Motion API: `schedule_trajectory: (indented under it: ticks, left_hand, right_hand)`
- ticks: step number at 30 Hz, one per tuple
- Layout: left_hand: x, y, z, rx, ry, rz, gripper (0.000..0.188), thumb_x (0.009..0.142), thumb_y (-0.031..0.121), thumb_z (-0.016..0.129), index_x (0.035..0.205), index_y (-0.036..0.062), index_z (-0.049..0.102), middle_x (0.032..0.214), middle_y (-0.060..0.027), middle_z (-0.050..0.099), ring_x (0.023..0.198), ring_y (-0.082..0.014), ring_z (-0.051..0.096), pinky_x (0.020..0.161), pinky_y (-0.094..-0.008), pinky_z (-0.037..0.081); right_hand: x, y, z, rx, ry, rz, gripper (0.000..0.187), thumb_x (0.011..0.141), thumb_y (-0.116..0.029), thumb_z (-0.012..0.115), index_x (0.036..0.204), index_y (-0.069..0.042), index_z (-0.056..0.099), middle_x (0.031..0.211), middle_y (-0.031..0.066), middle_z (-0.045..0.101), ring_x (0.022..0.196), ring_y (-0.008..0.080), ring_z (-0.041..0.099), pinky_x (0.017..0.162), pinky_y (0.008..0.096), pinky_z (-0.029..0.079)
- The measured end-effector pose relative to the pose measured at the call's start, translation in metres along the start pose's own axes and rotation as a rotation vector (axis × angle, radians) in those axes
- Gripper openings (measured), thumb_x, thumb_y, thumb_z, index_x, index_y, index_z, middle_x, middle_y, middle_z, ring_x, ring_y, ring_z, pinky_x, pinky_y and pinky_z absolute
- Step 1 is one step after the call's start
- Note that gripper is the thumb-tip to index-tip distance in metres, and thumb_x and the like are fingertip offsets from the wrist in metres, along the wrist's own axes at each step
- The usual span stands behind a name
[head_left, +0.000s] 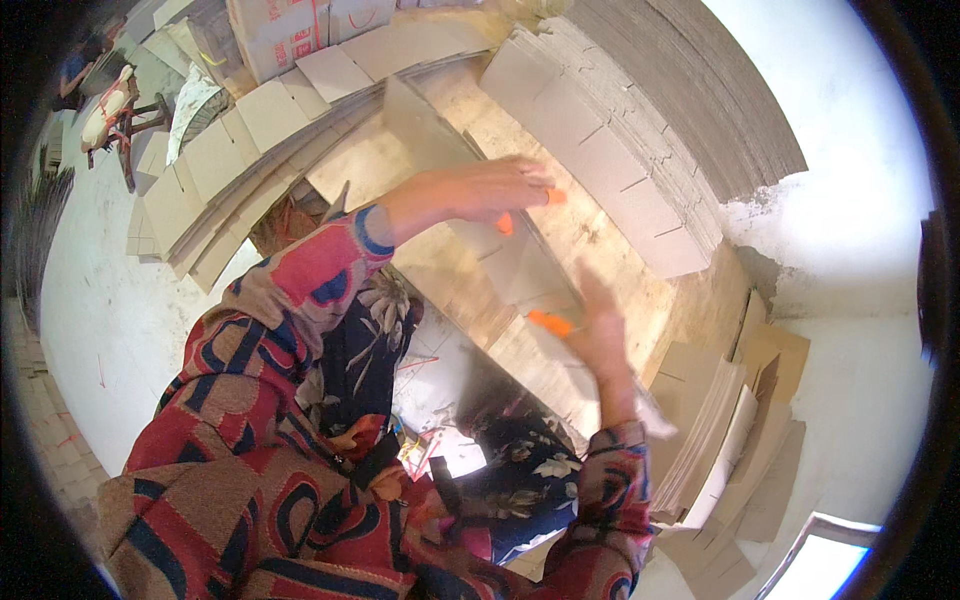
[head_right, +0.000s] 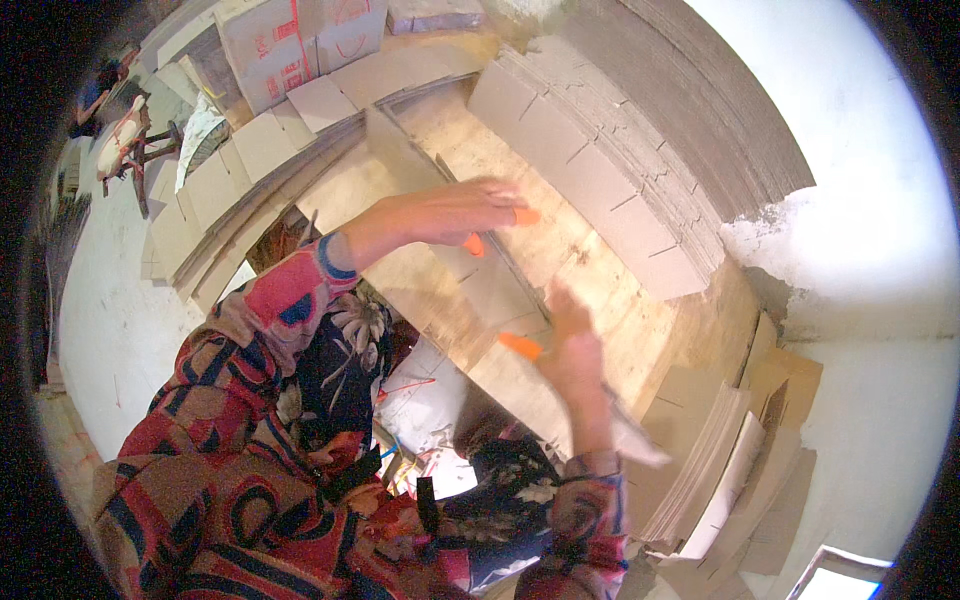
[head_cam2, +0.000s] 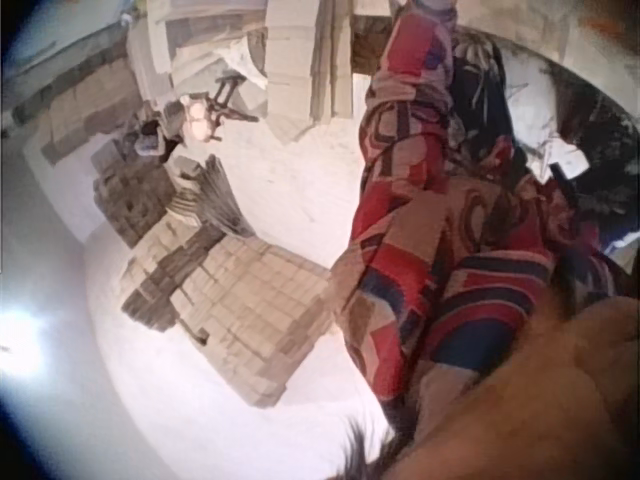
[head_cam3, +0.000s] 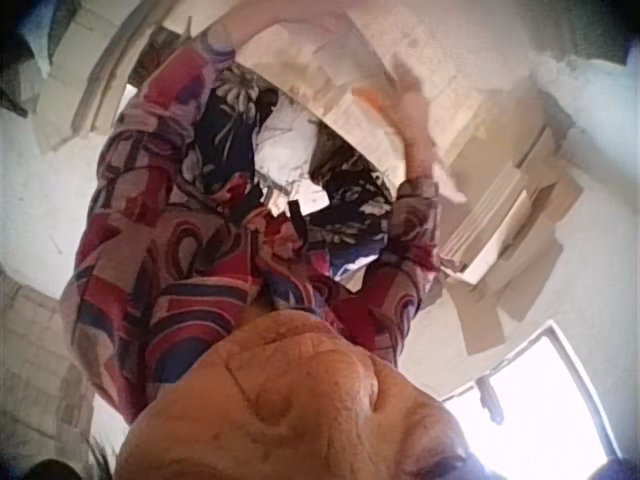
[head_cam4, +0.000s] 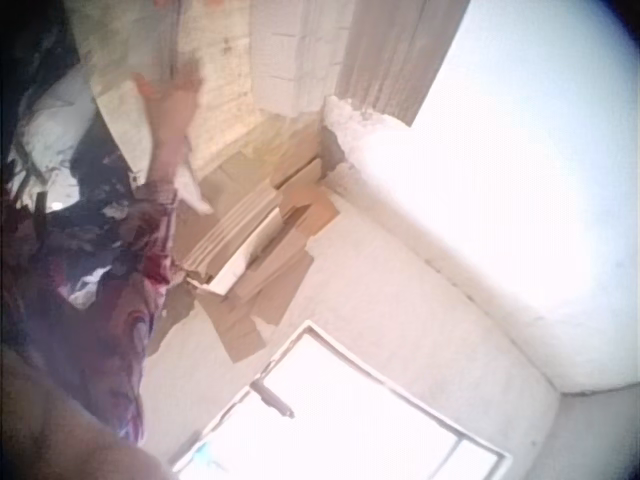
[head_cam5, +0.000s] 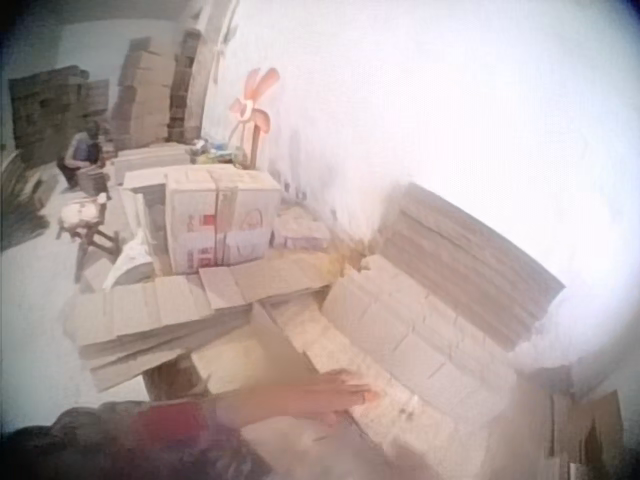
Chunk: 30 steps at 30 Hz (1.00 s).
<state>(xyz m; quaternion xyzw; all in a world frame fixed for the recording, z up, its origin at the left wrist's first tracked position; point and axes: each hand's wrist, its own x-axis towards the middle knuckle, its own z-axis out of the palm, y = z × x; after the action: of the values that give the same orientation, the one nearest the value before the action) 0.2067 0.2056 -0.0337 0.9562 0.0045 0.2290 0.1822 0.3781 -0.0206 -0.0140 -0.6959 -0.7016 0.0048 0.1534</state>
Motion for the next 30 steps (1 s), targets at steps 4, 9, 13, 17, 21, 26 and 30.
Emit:
schedule_trajectory:
  ticks: [4,9,13,17,21,26,30]
  left_hand:
    - [-0.011,-0.020,0.002,-0.189,-0.290,-0.135,0.036,0.073,0.006,0.063,0.108,0.0060,0.055,0.090,-0.0098,0.057,0.088,-0.0318,0.053,0.075,-0.0394,0.043]
    - [-0.015,0.085,-0.096,0.313,0.099,0.139,0.028,0.073,0.013,0.058,0.099,0.0021,0.059,0.091,-0.0109,0.058,0.085,-0.0280,0.056,0.071,-0.0373,0.047]
    - [-0.104,0.062,-0.129,0.787,0.372,-0.078,0.019,0.065,0.006,0.062,0.084,0.0017,0.063,0.080,-0.0127,0.060,0.085,-0.0302,0.060,0.073,-0.0389,0.050]
    - [-0.248,-0.066,-0.123,1.191,0.314,-0.450,0.039,0.075,0.001,0.058,0.114,0.0026,0.058,0.091,-0.0131,0.063,0.092,-0.0305,0.058,0.078,-0.0409,0.047]
    - [-0.282,-0.084,-0.112,1.077,0.107,-0.772,0.045,0.085,0.011,0.059,0.130,0.0128,0.051,0.103,-0.0108,0.064,0.101,-0.0273,0.057,0.085,-0.0416,0.044]
    - [-0.238,-0.053,-0.119,0.756,0.195,-0.761,0.037,0.084,0.022,0.065,0.119,0.0102,0.060,0.103,-0.0092,0.066,0.099,-0.0270,0.058,0.084,-0.0411,0.044]
    - [-0.196,-0.037,-0.101,0.799,0.228,-0.497,0.035,0.079,0.022,0.070,0.110,0.0069,0.064,0.097,-0.0103,0.066,0.096,-0.0268,0.059,0.083,-0.0401,0.044]
  right_hand:
    - [0.013,-0.026,-0.008,-0.151,-0.328,0.289,0.054,0.079,-0.010,0.065,0.129,-0.001,0.045,0.084,0.0210,0.064,0.075,0.0362,0.064,0.064,0.0434,0.050]
    - [-0.009,-0.059,-0.069,-0.591,0.296,0.049,0.042,0.082,-0.001,0.059,0.123,-0.005,0.050,0.118,0.0168,0.056,0.112,0.0338,0.054,0.093,0.0477,0.042]
    - [-0.058,-0.047,-0.080,-0.626,0.471,0.053,0.039,0.085,-0.005,0.059,0.123,-0.008,0.052,0.128,0.0124,0.051,0.121,0.0312,0.047,0.102,0.0537,0.033]
    - [-0.136,0.022,-0.064,-0.841,0.279,0.342,0.033,0.088,-0.018,0.059,0.119,-0.006,0.055,0.126,0.0151,0.051,0.120,0.0310,0.046,0.100,0.0515,0.035]
    - [-0.238,0.082,-0.055,-0.899,0.263,0.755,0.042,0.089,-0.034,0.058,0.117,-0.003,0.054,0.117,0.0160,0.054,0.113,0.0323,0.049,0.091,0.0493,0.040]
    - [-0.258,0.080,-0.067,-0.766,0.067,1.159,0.048,0.082,-0.043,0.063,0.106,-0.003,0.052,0.100,0.0130,0.055,0.101,0.0322,0.052,0.083,0.0491,0.043]
    - [-0.265,0.099,-0.060,-0.730,-0.046,1.132,0.034,0.083,-0.027,0.060,0.104,-0.002,0.052,0.099,0.0160,0.055,0.101,0.0336,0.053,0.078,0.0492,0.047]
